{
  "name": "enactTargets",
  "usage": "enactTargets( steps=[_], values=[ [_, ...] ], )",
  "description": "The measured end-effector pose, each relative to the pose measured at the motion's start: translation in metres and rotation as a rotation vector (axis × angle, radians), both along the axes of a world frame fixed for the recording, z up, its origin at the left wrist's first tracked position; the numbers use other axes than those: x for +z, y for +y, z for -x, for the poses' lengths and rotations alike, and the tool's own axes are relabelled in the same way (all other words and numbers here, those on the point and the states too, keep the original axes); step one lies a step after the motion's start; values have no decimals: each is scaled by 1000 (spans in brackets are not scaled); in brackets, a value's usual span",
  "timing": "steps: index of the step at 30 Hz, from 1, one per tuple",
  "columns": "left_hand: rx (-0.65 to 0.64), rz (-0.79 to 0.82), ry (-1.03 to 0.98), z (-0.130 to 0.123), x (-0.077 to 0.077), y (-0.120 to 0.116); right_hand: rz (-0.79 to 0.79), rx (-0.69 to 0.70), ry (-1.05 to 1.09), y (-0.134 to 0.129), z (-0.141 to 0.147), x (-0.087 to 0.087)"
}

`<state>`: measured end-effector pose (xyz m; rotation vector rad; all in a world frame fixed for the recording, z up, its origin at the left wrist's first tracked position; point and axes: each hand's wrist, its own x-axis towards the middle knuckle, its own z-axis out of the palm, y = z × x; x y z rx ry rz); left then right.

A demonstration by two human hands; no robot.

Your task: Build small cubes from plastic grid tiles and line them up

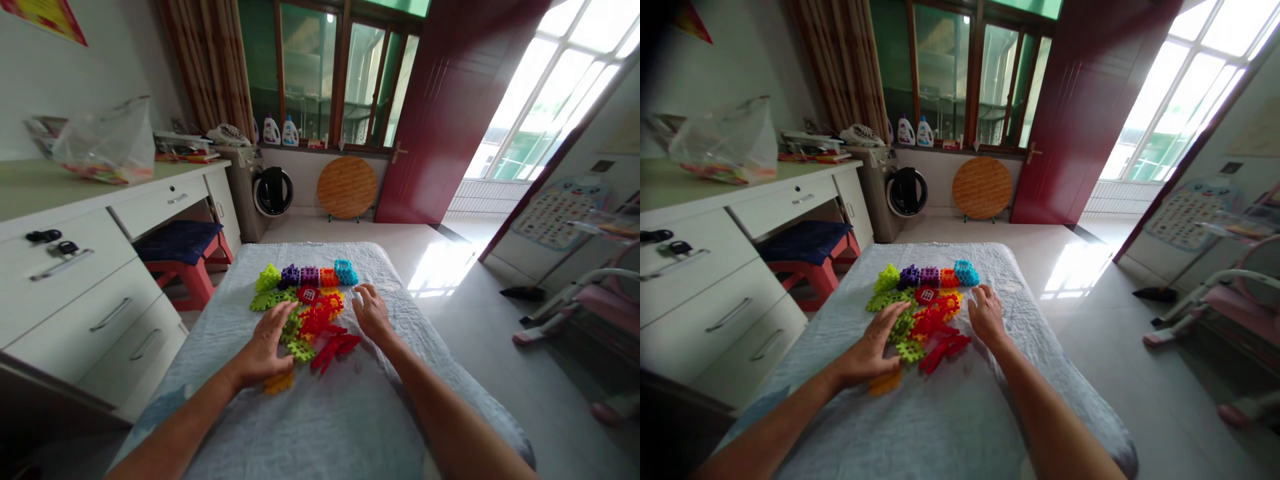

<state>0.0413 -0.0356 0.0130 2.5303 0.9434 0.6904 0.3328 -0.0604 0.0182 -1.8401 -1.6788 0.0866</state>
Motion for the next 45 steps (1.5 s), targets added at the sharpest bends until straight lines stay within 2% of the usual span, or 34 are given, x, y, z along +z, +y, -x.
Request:
enactTargets(
  steps=[2,6,23,34,45],
  values=[
    [18,13,15,4,-9,4,116,-52,-123,2,-9,-11],
    [31,-3,31,4,-19,10,240,-17,-208,5,-15,-20],
    [105,-72,41,-32,-19,24,205,8,-253,28,-39,-18],
    [111,-80,78,-49,-20,27,228,19,-282,30,-55,-17],
    [110,-36,139,-63,-12,22,230,-11,-322,21,-69,-23]
  ],
)
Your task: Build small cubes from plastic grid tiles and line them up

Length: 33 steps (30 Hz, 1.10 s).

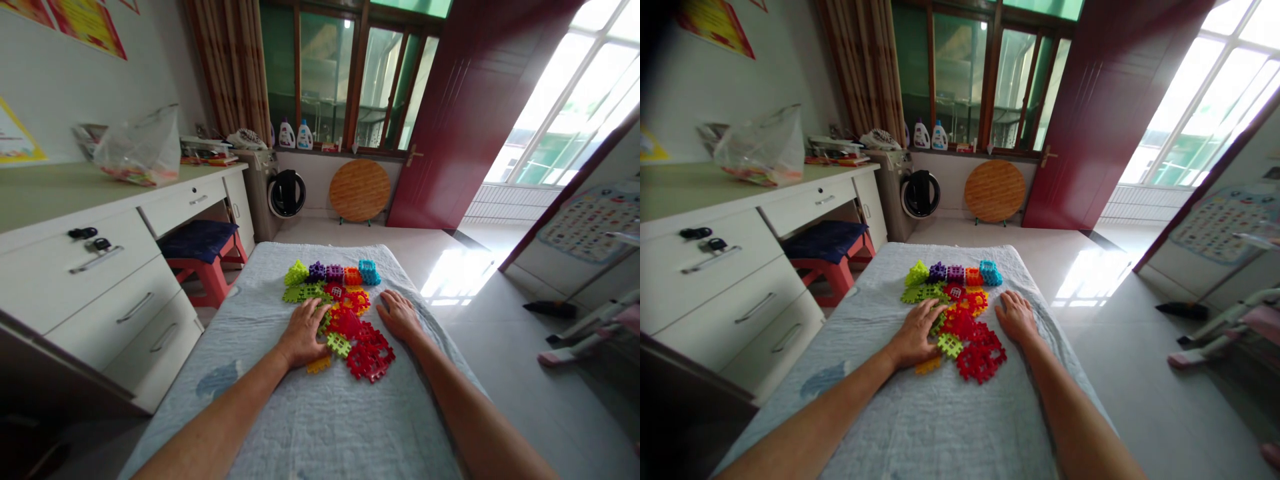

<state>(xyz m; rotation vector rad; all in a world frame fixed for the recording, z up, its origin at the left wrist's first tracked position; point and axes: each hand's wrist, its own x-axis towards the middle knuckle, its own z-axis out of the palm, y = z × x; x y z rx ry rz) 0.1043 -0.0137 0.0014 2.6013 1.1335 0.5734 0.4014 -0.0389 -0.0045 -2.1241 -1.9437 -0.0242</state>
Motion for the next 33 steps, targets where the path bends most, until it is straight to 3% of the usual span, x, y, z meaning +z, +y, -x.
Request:
enactTargets(
  steps=[15,27,33],
  values=[
    [-48,5,-8,-13,3,18,-4,-53,-16,11,-12,-3],
    [-60,-13,-55,-8,0,14,-3,-76,-36,12,-8,-3],
    [-107,84,-72,-5,7,18,1,-96,-33,9,0,4]
  ],
)
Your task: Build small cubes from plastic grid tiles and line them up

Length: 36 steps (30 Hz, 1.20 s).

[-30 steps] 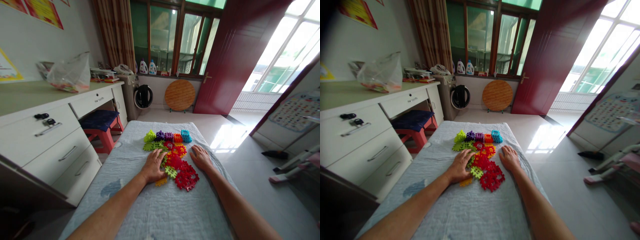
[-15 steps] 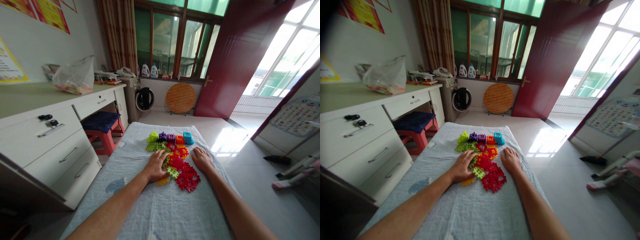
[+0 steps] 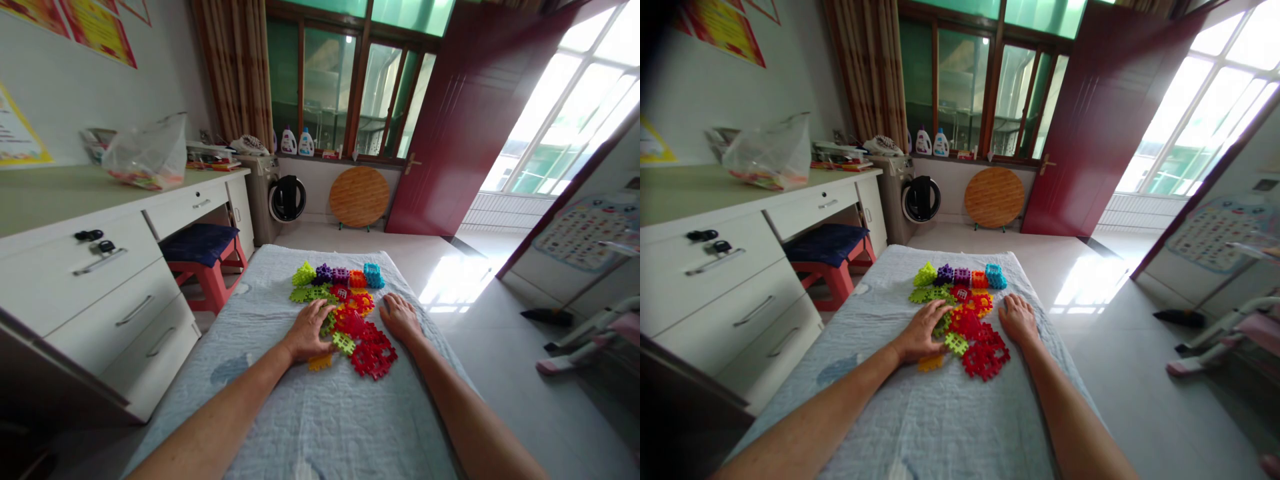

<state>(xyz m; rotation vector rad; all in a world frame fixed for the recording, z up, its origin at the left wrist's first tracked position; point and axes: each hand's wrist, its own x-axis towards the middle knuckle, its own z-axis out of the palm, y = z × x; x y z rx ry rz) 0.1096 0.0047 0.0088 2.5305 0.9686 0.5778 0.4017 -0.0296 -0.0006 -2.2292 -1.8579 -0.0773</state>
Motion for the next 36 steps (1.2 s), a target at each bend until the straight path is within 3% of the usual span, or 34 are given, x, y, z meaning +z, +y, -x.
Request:
enactTargets(
  steps=[6,14,23,26,29,33,36],
  values=[
    [-73,184,128,19,11,3,34,-29,27,-2,7,2],
    [1,-5,129,30,0,-11,0,8,23,2,10,6],
    [11,-5,72,28,-4,-6,-73,-27,182,14,-5,-1],
    [127,-51,-45,29,4,15,-205,-81,360,35,-16,5],
    [295,-176,-133,28,16,54,-268,-22,490,65,-24,14],
    [399,-118,-9,25,26,106,-205,30,584,102,-27,19],
    [406,-61,41,22,22,129,-124,82,595,116,-25,16]
  ],
)
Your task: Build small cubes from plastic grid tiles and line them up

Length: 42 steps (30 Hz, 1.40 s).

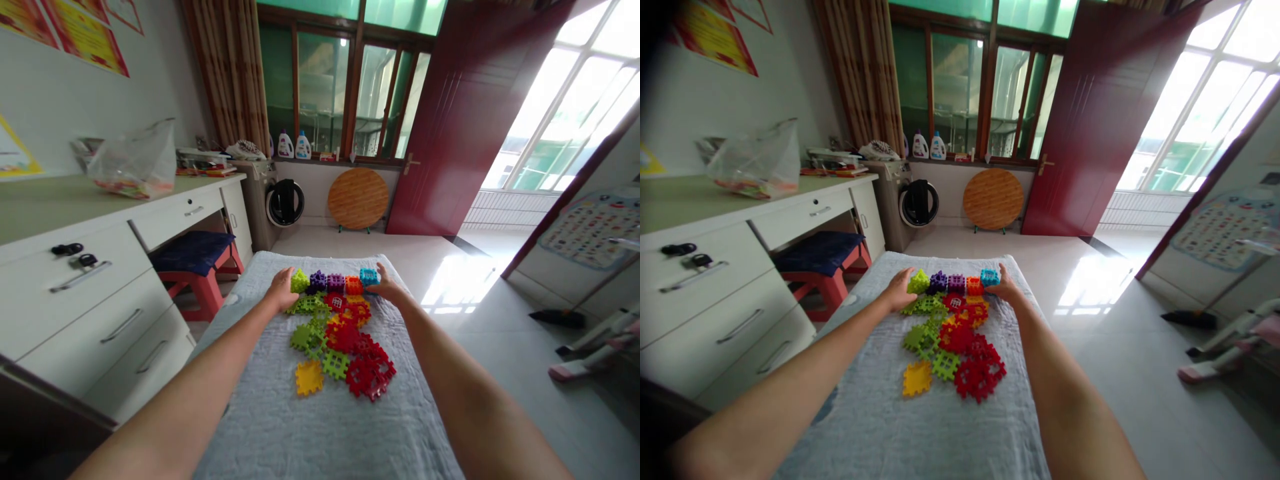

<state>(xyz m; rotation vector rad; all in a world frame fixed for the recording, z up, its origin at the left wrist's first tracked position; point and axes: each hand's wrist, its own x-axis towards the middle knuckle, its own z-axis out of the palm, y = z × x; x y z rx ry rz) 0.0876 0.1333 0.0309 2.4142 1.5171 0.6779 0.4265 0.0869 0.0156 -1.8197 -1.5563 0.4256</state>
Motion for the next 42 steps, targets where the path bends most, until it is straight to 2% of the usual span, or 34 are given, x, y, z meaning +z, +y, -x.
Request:
enactTargets(
  steps=[3,8,13,15,17,20,24,29,34,37,39,42],
  values=[
    [4,47,17,-4,-7,9,31,51,-53,4,2,-5],
    [32,101,59,-11,-10,14,33,20,-139,0,5,-9],
    [83,106,97,-15,-9,13,-50,-19,-297,-11,12,-6],
    [86,93,96,-14,-9,9,-98,-64,-271,-16,15,-2],
    [77,77,87,-10,-8,3,-131,-95,-197,-23,19,4],
    [46,58,65,-1,-3,-11,-177,-57,-130,-38,27,15],
    [-39,2,-11,10,8,-41,-261,114,-105,-68,55,32],
    [-167,-107,-79,11,21,-96,-275,398,-111,-103,102,44],
    [-212,-74,-48,12,23,-136,-176,489,-119,-125,130,50],
    [-229,-8,33,22,21,-142,-151,529,-118,-128,133,55],
    [-245,41,131,34,21,-137,-147,550,-81,-122,126,57],
    [-258,85,198,56,25,-116,-168,444,-29,-99,101,53]
  ],
)
